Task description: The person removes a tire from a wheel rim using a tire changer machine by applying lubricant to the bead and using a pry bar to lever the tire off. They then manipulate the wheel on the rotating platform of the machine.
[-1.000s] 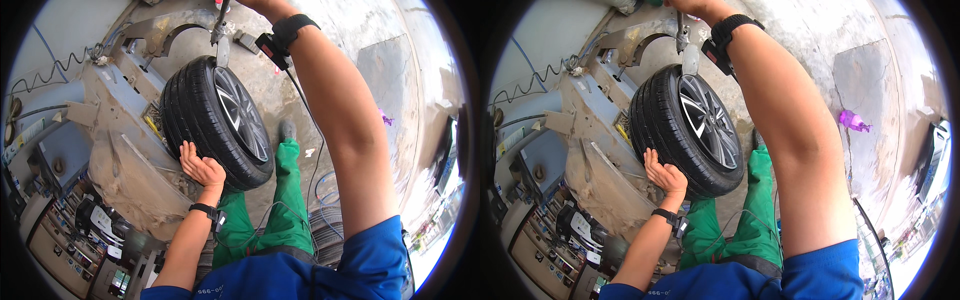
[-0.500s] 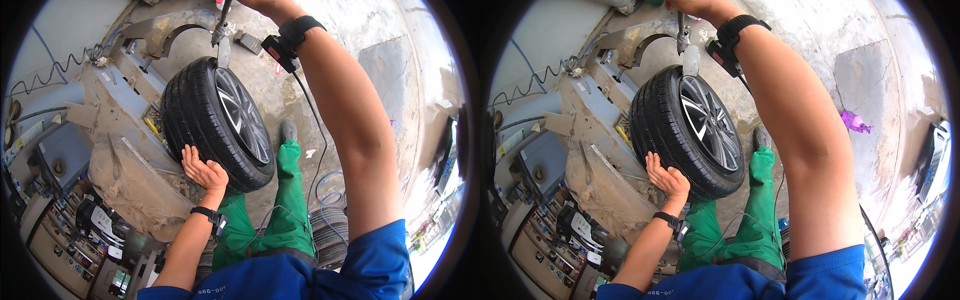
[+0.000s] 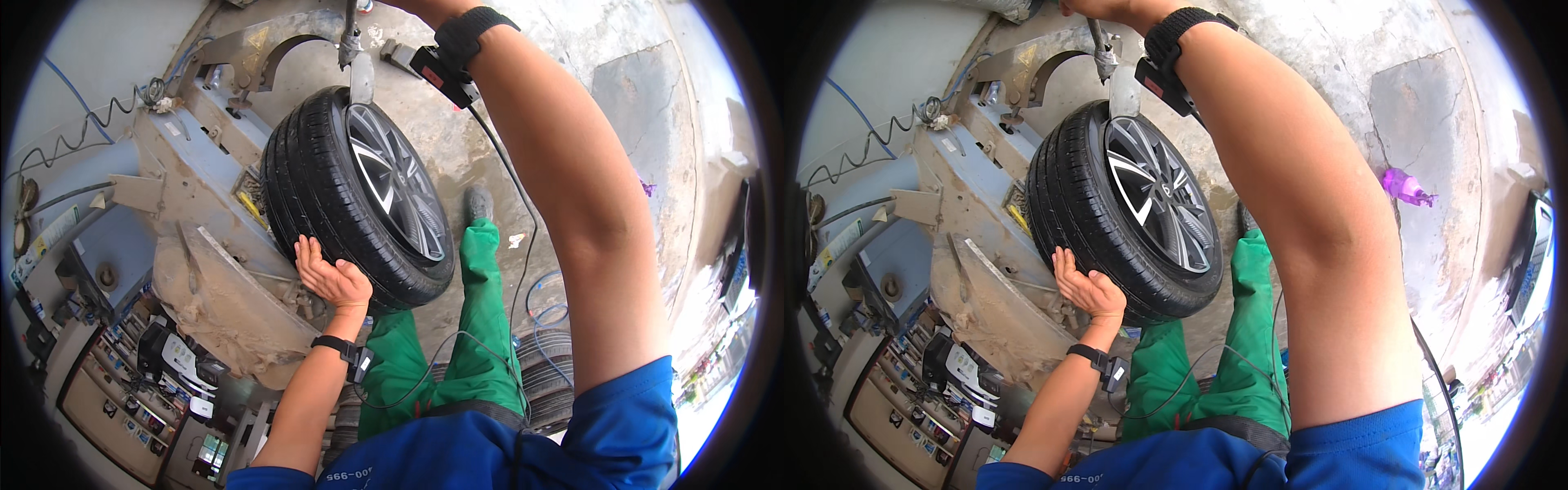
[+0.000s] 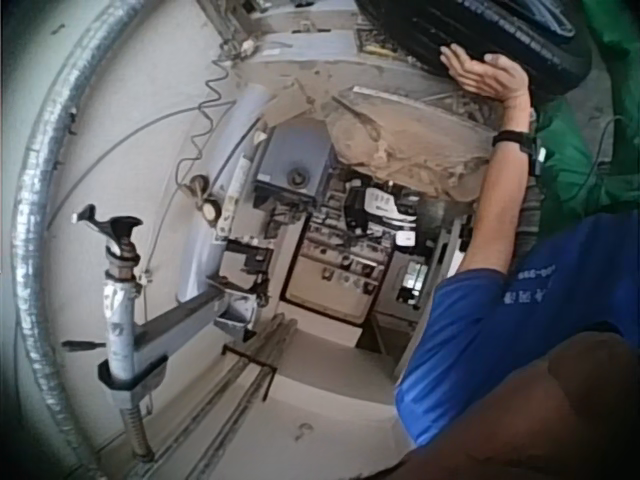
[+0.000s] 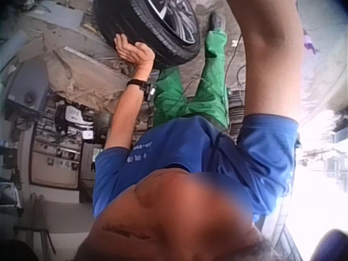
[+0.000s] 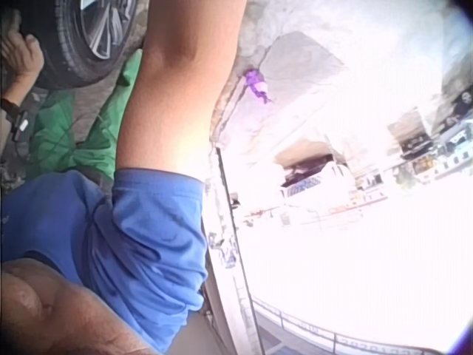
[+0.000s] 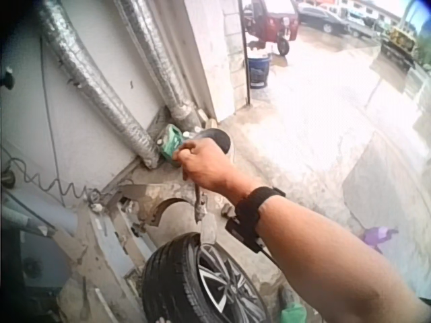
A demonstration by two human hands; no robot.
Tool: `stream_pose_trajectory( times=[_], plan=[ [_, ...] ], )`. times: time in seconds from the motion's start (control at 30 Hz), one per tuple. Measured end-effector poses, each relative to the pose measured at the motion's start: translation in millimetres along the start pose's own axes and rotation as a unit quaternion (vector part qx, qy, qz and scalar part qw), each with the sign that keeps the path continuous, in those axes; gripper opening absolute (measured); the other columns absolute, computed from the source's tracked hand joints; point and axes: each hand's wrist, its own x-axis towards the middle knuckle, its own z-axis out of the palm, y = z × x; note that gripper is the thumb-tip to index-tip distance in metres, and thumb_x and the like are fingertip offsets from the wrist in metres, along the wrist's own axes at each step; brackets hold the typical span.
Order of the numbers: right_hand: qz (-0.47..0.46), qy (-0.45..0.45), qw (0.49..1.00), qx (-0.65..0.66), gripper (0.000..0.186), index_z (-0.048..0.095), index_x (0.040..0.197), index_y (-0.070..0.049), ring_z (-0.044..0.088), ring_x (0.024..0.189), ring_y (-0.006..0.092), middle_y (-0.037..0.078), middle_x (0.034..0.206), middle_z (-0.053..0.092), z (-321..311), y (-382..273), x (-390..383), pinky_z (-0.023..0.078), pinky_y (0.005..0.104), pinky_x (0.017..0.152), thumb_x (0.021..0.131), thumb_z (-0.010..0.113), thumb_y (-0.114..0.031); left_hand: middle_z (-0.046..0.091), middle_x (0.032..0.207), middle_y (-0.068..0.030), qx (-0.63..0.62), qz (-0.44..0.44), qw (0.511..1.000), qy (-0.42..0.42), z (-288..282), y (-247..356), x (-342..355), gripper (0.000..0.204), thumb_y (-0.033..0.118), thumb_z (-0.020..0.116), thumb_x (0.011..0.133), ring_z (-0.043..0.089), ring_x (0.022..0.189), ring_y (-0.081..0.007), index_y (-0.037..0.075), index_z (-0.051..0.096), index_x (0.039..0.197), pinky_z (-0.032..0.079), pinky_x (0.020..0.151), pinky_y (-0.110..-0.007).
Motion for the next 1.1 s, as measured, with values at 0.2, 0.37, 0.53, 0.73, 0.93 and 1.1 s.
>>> stream_pose_trajectory(
  times=[0.2, 0.37, 0.53, 0.73, 0.93, 1.1],
  plan=[
    [-0.028, 0.0, 0.998, -0.05, 0.032, 0.074, 0.095, 0.005, 0.069, 0.066, 0.0264, 0.018, 0.072, 0.07, 8.0, -7.7, -4.8, 0.055, 0.0385, 0.067, 0.091, 0.054, -0.02, 0.046, 0.151, -0.0277, 0.004, 0.0, 1.0, 0.005, 0.6, -3.2, -1.9, 0.06, 0.037, 0.032, 0.104, 0.043, 0.141, -0.0446, -0.009, 0.046, 0.141, 0.029, 0.118, -0.054],
    [-0.107, 0.016, 0.989, -0.1, 0.03, 0.073, 0.092, 0.003, 0.07, 0.083, 0.0455, 0.029, 0.086, 0.069, 29.7, -21.4, -21.4, 0.055, 0.0472, 0.078, 0.089, 0.057, -0.022, 0.047, 0.15, -0.0289, -0.01, 0.012, 1.0, 0.01, -3.4, -9.8, -7.6, 0.06, 0.036, 0.033, 0.104, 0.043, 0.141, -0.0455, -0.009, 0.046, 0.14, 0.029, 0.118, -0.054],
    [-0.089, 0.022, 0.986, -0.142, 0.029, 0.073, 0.093, 0.002, 0.069, 0.086, 0.0465, 0.029, 0.088, 0.07, 36.3, -25.7, -35.4, 0.056, 0.0483, 0.079, 0.09, 0.057, -0.023, 0.048, 0.149, -0.0285, -0.006, 0.008, 1.0, 0.005, -2.1, -6.2, -5.0, 0.058, 0.034, 0.035, 0.102, 0.044, 0.14, -0.0456, -0.009, 0.046, 0.14, 0.03, 0.118, -0.055],
    [-0.009, -0.018, 0.994, -0.109, 0.029, 0.078, 0.103, -0.012, 0.073, 0.096, 0.0351, 0.02, 0.092, 0.075, 98.0, -32.9, -81.7, 0.057, 0.0429, 0.091, 0.087, 0.056, -0.022, 0.049, 0.147, -0.0279, -0.009, -0.002, 1.0, 0.003, -7.3, -24.4, -7.4, 0.055, 0.027, 0.04, 0.095, 0.044, 0.139, -0.046, -0.008, 0.048, 0.137, 0.03, 0.118, -0.056],
    [-0.011, -0.111, 0.979, -0.17, 0.029, 0.075, 0.105, -0.006, 0.073, 0.095, 0.0376, 0.019, 0.1, 0.076, 96.2, -53.5, -86.4, 0.058, 0.0431, 0.089, 0.09, 0.056, -0.021, 0.05, 0.144, -0.0288, -0.021, 0.018, 1.0, 0.014, -2.4, -29.6, -11.4, 0.055, 0.028, 0.04, 0.098, 0.045, 0.139, -0.0463, -0.01, 0.048, 0.137, 0.03, 0.119, -0.055],
    [-0.07, -0.091, 0.98, -0.163, 0.031, 0.073, 0.093, 0.0, 0.066, 0.094, 0.0506, 0.031, 0.093, 0.069, 99.5, -50.9, -82.7, 0.053, 0.0543, 0.089, 0.088, 0.05, -0.021, 0.051, 0.144, -0.0289, -0.02, 0.022, 0.999, 0.017, -2.9, -34.1, -14.6, 0.055, 0.027, 0.041, 0.096, 0.045, 0.138, -0.0469, -0.01, 0.049, 0.136, 0.03, 0.118, -0.055]
  ],
)
